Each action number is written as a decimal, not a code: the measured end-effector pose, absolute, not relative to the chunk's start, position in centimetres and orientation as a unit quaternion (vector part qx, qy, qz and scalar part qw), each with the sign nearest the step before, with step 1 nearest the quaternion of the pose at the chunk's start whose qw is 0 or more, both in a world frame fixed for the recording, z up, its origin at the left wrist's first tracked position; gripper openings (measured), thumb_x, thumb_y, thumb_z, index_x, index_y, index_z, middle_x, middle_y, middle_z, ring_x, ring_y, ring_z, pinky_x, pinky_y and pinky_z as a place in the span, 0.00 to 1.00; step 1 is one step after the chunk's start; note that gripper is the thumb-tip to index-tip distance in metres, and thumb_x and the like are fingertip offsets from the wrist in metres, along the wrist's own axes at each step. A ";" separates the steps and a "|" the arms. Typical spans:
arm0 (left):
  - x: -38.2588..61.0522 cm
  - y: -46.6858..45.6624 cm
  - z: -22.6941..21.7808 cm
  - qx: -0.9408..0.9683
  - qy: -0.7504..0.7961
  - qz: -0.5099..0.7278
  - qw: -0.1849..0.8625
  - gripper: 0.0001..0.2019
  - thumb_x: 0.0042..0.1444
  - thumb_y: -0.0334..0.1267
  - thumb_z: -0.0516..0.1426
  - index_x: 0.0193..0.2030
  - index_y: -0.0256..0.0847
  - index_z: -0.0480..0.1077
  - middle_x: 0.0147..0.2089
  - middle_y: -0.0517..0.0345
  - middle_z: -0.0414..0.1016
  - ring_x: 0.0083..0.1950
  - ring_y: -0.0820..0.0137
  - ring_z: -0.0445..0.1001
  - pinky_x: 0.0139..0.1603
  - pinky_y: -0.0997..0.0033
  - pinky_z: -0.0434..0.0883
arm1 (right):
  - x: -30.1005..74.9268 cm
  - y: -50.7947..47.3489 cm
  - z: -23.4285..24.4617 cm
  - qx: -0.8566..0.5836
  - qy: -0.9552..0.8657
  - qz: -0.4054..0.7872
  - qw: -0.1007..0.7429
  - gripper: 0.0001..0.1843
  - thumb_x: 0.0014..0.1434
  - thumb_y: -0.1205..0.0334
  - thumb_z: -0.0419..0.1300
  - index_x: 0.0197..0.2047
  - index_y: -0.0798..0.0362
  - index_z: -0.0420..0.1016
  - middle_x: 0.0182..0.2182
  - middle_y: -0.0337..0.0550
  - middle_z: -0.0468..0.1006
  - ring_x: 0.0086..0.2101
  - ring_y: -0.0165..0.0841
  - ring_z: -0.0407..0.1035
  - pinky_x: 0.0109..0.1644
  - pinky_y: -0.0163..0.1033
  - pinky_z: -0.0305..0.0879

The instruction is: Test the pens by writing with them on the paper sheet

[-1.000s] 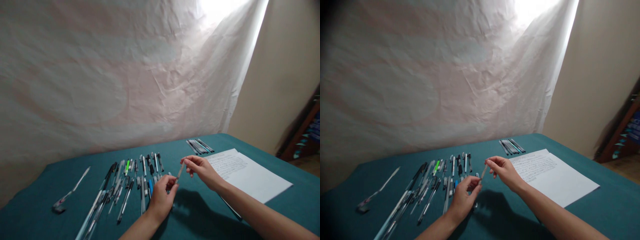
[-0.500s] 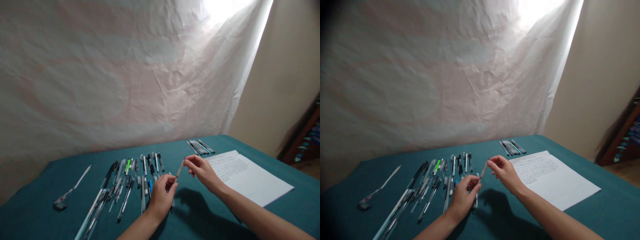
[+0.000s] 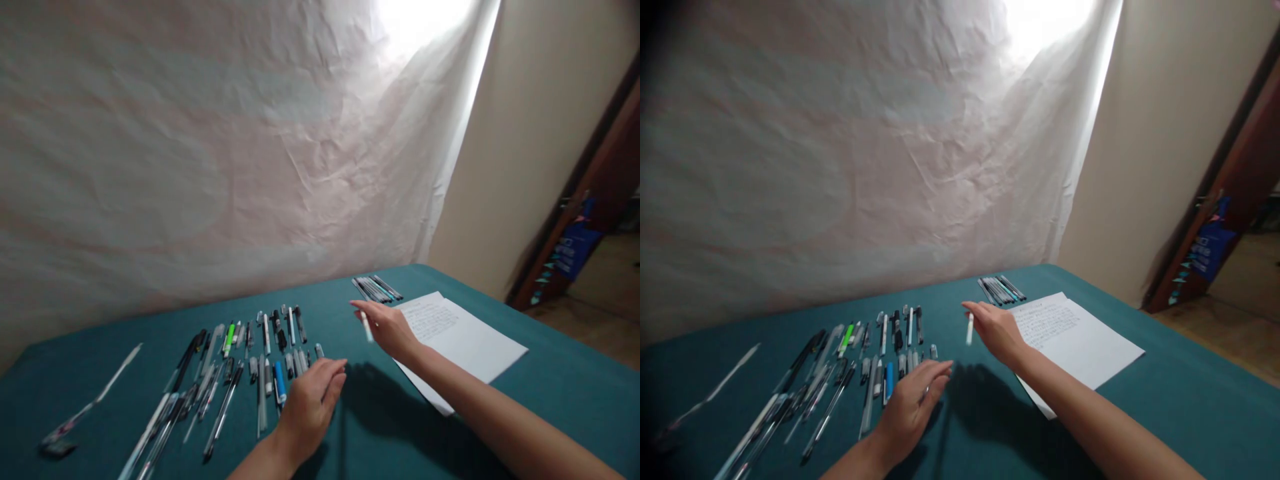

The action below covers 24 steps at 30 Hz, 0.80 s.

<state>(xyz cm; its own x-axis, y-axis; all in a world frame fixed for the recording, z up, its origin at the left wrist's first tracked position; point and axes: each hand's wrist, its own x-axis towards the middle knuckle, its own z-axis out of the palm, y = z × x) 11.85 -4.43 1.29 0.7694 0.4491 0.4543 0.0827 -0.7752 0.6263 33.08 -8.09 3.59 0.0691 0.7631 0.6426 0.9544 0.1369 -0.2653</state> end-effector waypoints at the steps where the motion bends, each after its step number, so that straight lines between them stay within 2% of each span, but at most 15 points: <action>1: 11.8 -4.5 1.3 0.905 0.136 0.291 0.278 0.14 0.58 0.36 0.46 0.50 0.43 0.64 0.44 0.54 0.70 0.45 0.70 0.68 0.47 0.69 0.65 | 34.1 -8.2 3.7 -0.645 -0.653 -0.107 0.382 0.14 0.59 0.62 0.48 0.47 0.51 0.68 0.37 0.46 0.75 0.35 0.33 0.70 0.37 0.36 0.64; 3: 11.8 -4.8 1.4 0.930 0.115 0.262 0.231 0.15 0.58 0.37 0.46 0.50 0.43 0.63 0.46 0.55 0.70 0.47 0.68 0.67 0.49 0.67 0.65 | 36.2 -8.9 3.6 -0.652 -0.625 -0.028 0.429 0.14 0.58 0.57 0.49 0.38 0.52 0.72 0.37 0.46 0.76 0.31 0.32 0.70 0.32 0.35 0.66; 5: 11.9 -5.1 1.5 0.947 0.100 0.238 0.192 0.15 0.58 0.37 0.46 0.50 0.44 0.63 0.48 0.56 0.69 0.49 0.67 0.66 0.53 0.63 0.62 | 38.5 -10.1 2.8 -0.671 -0.595 0.060 0.438 0.16 0.56 0.54 0.50 0.32 0.55 0.73 0.31 0.46 0.76 0.25 0.31 0.69 0.27 0.35 0.66; 7: 12.2 -5.6 1.5 0.955 0.094 0.218 0.176 0.15 0.58 0.38 0.45 0.50 0.44 0.63 0.49 0.56 0.69 0.50 0.67 0.65 0.55 0.62 0.60 | 40.7 -11.9 1.6 -0.693 -0.550 0.114 0.452 0.16 0.54 0.53 0.52 0.33 0.56 0.72 0.24 0.44 0.75 0.23 0.31 0.69 0.25 0.35 0.65; 10: 13.2 -6.7 1.5 0.962 0.097 0.186 0.177 0.14 0.58 0.38 0.45 0.49 0.44 0.64 0.50 0.57 0.68 0.51 0.68 0.64 0.55 0.62 0.59 | 43.4 -14.9 -0.2 -0.711 -0.480 0.152 0.490 0.14 0.52 0.54 0.53 0.32 0.57 0.69 0.23 0.42 0.74 0.22 0.30 0.68 0.25 0.34 0.64; 16: 17.3 -9.7 1.3 0.974 0.035 0.138 0.177 0.14 0.55 0.43 0.49 0.47 0.43 0.64 0.54 0.55 0.64 0.54 0.67 0.61 0.58 0.62 0.54 | 45.6 -17.8 -2.8 -0.745 -0.410 0.127 0.510 0.11 0.50 0.55 0.54 0.27 0.55 0.67 0.19 0.38 0.72 0.19 0.28 0.64 0.24 0.33 0.60; 20: 19.9 -10.8 1.3 0.976 -0.015 0.122 0.178 0.18 0.56 0.49 0.45 0.47 0.44 0.64 0.58 0.56 0.59 0.58 0.66 0.56 0.59 0.60 0.51 | 45.5 -17.8 -3.2 -0.752 -0.438 0.095 0.483 0.11 0.52 0.55 0.52 0.24 0.53 0.64 0.16 0.35 0.68 0.18 0.28 0.61 0.23 0.33 0.57; 24: 21.0 -10.5 0.8 0.976 0.021 0.117 0.183 0.20 0.57 0.49 0.42 0.51 0.44 0.60 0.59 0.55 0.58 0.60 0.67 0.54 0.60 0.59 0.50 | 45.5 -17.8 -3.1 -0.763 -0.450 0.051 0.460 0.11 0.52 0.57 0.51 0.22 0.52 0.62 0.16 0.34 0.67 0.19 0.28 0.62 0.26 0.33 0.58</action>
